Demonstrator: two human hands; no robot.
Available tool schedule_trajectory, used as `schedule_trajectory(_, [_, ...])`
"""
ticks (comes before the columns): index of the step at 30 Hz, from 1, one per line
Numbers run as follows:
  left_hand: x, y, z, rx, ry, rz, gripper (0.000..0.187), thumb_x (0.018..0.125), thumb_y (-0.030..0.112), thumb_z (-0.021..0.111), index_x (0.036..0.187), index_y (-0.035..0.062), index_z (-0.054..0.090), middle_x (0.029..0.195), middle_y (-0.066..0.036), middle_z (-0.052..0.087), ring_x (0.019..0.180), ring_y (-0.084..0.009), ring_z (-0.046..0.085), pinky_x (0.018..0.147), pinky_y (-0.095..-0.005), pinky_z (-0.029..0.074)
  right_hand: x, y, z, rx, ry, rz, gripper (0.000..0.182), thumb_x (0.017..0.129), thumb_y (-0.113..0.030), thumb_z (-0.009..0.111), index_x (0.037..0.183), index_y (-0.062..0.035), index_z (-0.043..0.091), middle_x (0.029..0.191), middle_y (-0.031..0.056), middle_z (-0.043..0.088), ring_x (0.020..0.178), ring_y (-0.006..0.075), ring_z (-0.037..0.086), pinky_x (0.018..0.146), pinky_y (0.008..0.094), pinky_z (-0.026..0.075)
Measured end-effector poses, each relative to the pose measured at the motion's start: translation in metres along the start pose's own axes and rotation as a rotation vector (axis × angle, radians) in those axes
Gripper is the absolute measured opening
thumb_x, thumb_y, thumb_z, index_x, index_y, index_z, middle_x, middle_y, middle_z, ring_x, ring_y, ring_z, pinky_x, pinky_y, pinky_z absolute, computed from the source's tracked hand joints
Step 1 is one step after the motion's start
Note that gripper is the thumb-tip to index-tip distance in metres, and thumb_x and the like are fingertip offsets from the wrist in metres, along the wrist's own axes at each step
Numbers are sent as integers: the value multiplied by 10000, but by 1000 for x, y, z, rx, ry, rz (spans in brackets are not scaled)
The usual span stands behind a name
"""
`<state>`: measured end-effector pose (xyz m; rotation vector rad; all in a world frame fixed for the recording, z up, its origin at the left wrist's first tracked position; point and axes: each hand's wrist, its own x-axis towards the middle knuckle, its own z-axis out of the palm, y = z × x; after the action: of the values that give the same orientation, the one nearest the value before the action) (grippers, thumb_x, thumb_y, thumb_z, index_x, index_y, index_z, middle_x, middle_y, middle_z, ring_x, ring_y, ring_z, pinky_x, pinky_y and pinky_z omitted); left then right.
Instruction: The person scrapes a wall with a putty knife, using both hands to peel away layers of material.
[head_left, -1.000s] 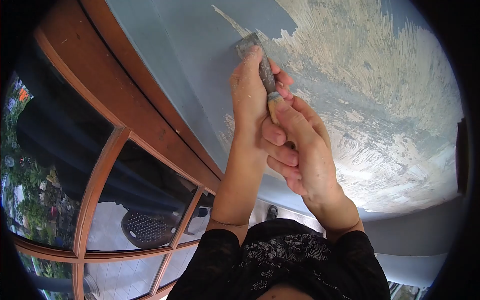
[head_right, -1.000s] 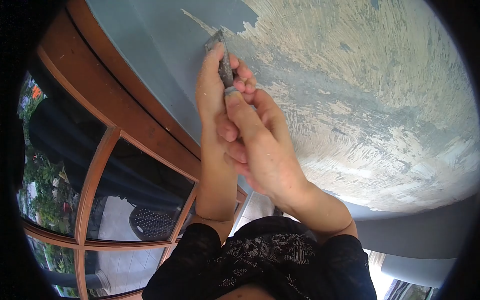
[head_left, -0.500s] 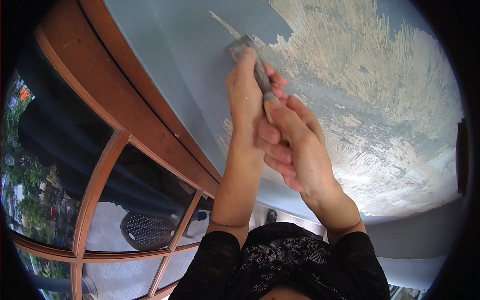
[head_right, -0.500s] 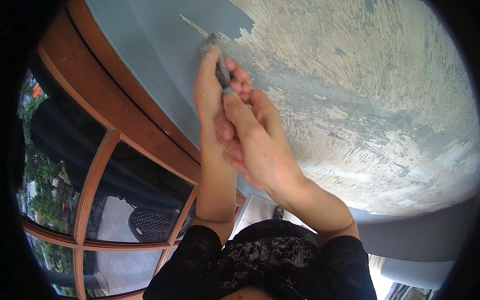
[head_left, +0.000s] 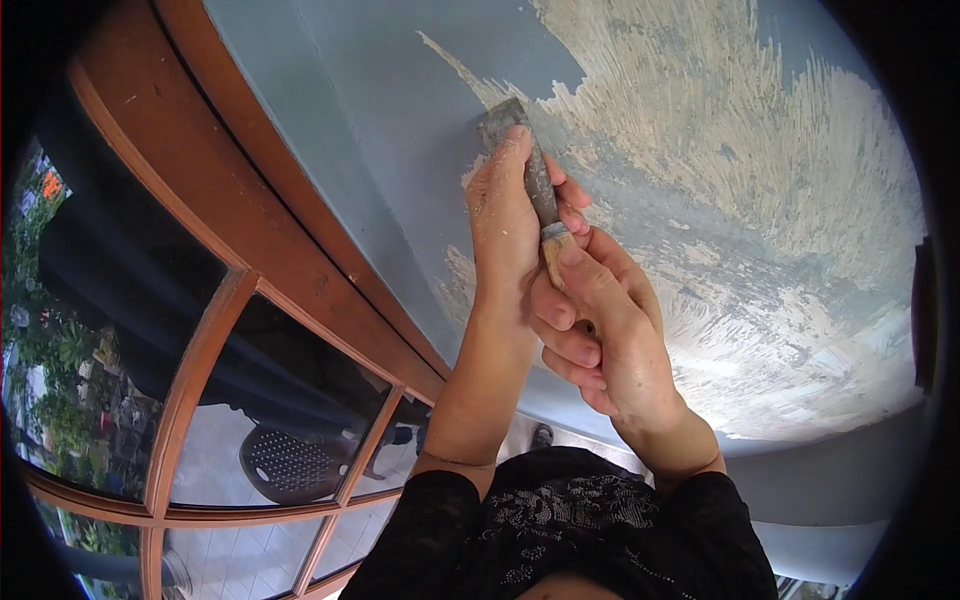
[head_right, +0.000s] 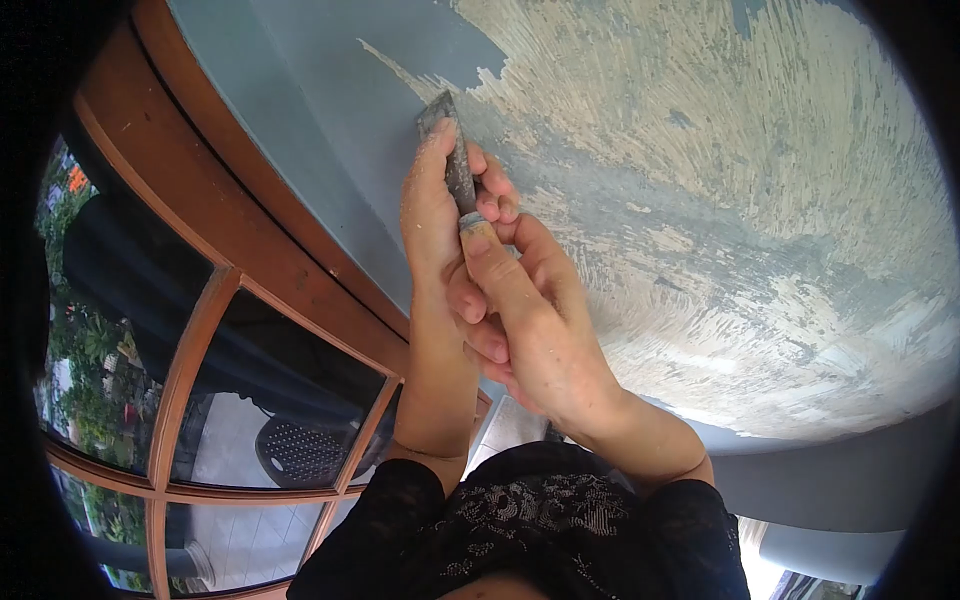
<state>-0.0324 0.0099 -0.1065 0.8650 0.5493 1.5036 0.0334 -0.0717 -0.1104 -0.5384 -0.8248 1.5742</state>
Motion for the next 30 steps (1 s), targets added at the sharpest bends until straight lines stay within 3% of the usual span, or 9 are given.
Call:
schedule_trajectory(13, [11, 11, 1, -70, 36, 42, 355, 864, 338, 435, 659, 50, 464, 544, -97, 513, 423, -134, 451, 416, -255, 392, 13, -7, 9, -28, -17, 34, 140, 911, -200, 400, 990, -85, 402, 637, -16, 391, 383, -9, 247, 277, 127, 175])
schedule_trajectory(30, [2, 9, -4, 75, 17, 10, 376, 859, 356, 442, 654, 43, 477, 541, -105, 526, 423, -140, 459, 431, -260, 396, 2, -3, 12, 50, 18, 76, 145, 912, -196, 388, 1028, -112, 411, 646, -5, 388, 381, -3, 241, 275, 131, 167])
